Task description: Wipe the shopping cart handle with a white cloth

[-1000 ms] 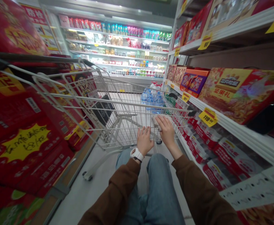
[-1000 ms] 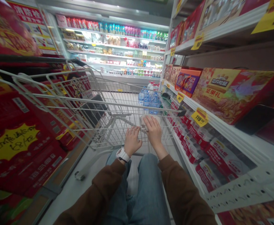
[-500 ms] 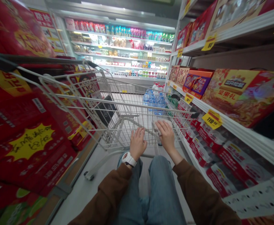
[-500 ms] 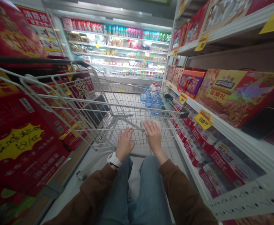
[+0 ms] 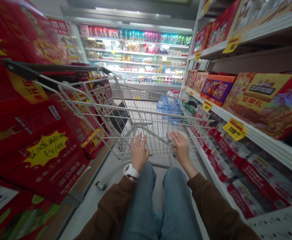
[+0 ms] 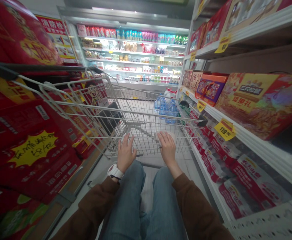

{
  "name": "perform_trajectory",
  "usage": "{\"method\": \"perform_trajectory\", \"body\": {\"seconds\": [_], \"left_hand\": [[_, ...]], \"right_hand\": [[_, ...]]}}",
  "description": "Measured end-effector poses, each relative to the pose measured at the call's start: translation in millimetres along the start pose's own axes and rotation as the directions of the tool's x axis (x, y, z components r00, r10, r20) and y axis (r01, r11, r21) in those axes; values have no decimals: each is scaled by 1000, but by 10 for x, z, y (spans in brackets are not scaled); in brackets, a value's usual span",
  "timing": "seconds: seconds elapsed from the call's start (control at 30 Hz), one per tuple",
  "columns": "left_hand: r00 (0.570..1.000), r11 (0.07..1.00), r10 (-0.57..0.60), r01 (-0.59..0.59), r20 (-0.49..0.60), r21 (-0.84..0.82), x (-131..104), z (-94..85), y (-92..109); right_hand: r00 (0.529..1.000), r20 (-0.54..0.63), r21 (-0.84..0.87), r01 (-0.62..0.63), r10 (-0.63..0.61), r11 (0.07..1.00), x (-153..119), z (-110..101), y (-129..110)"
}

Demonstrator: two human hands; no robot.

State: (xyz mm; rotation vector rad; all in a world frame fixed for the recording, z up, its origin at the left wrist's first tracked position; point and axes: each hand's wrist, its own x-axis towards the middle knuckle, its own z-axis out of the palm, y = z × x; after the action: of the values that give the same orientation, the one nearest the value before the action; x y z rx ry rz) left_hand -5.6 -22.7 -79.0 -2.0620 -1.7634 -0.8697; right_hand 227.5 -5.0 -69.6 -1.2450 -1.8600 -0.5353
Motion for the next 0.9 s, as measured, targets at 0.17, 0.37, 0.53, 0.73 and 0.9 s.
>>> {"method": "perform_trajectory", "body": {"seconds": [0.17,0.37,0.53,0.73,0.9], "left_hand": [[999,1000,-2,2,44,5,4,61,-42],[999,1000,-19,20,40,-12,23,48,-2],[998,999,-30,31,46,-33,51,44,47],[998,998,-50,52,40,-41,51,100,78],[998,998,-48,50,41,-41,56,62,106]], "right_hand": [[994,-84,40,75,-72,996,346,-86,-76],[996,-49,22,71,-70,997,214,177,-90],[996,74,45,47,-50,998,-37,208,-32],[997,36,84,59,-62,995,248,-46,-74],[996,-1,62,90,-90,994,442,16,-142]]}}
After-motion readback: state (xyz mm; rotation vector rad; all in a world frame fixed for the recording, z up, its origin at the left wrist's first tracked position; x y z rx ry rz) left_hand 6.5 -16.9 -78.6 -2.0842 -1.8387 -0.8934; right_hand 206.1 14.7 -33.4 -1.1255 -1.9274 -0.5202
